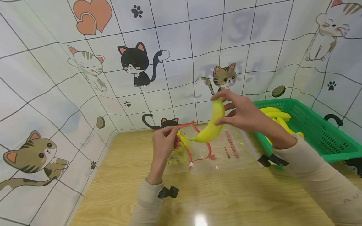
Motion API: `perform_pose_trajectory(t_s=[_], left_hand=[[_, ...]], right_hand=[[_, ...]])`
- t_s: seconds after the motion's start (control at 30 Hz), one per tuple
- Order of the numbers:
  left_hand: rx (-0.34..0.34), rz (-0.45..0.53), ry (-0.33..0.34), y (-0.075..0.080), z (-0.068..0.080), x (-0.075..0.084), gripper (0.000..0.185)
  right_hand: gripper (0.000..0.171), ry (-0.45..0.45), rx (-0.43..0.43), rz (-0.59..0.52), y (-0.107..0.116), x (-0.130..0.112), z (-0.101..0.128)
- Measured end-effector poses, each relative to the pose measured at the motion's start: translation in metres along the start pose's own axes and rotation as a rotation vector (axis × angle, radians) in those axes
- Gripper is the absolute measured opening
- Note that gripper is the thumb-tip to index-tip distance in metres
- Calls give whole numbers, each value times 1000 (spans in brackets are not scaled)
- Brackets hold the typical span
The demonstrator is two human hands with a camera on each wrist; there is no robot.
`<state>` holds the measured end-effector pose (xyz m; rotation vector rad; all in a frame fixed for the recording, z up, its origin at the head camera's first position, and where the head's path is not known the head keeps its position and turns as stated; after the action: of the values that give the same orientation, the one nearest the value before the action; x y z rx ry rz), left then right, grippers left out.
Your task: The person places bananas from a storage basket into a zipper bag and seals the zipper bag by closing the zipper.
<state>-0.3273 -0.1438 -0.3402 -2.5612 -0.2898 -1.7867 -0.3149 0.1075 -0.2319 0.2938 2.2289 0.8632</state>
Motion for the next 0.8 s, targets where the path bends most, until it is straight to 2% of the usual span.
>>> perform_pose_trajectory(t_s=[0.2, 0.47, 0.63, 0.8], left_hand=[[-1, 0, 1, 0, 0, 1, 20], [-3, -1, -10, 1, 0, 4, 20], [-5, 0, -7, 1, 0, 5, 20], [-3, -4, -14, 2, 1, 6, 20]], right_hand=[[69, 72, 75, 26, -35, -3, 2], [68, 171, 160, 125, -70, -2, 3], [67, 112, 182, 172, -89, 7, 5], [56, 58, 84, 122, -110, 15, 6]])
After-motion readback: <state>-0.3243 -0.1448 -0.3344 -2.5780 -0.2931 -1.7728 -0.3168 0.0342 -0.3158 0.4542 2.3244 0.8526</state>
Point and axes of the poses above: each hand's wrist, its own z-axis away from the middle knuckle, its own y-axis out of the back of the hand, x = y × z, the point moved 8 cm from there along -z, towards the middle knuckle
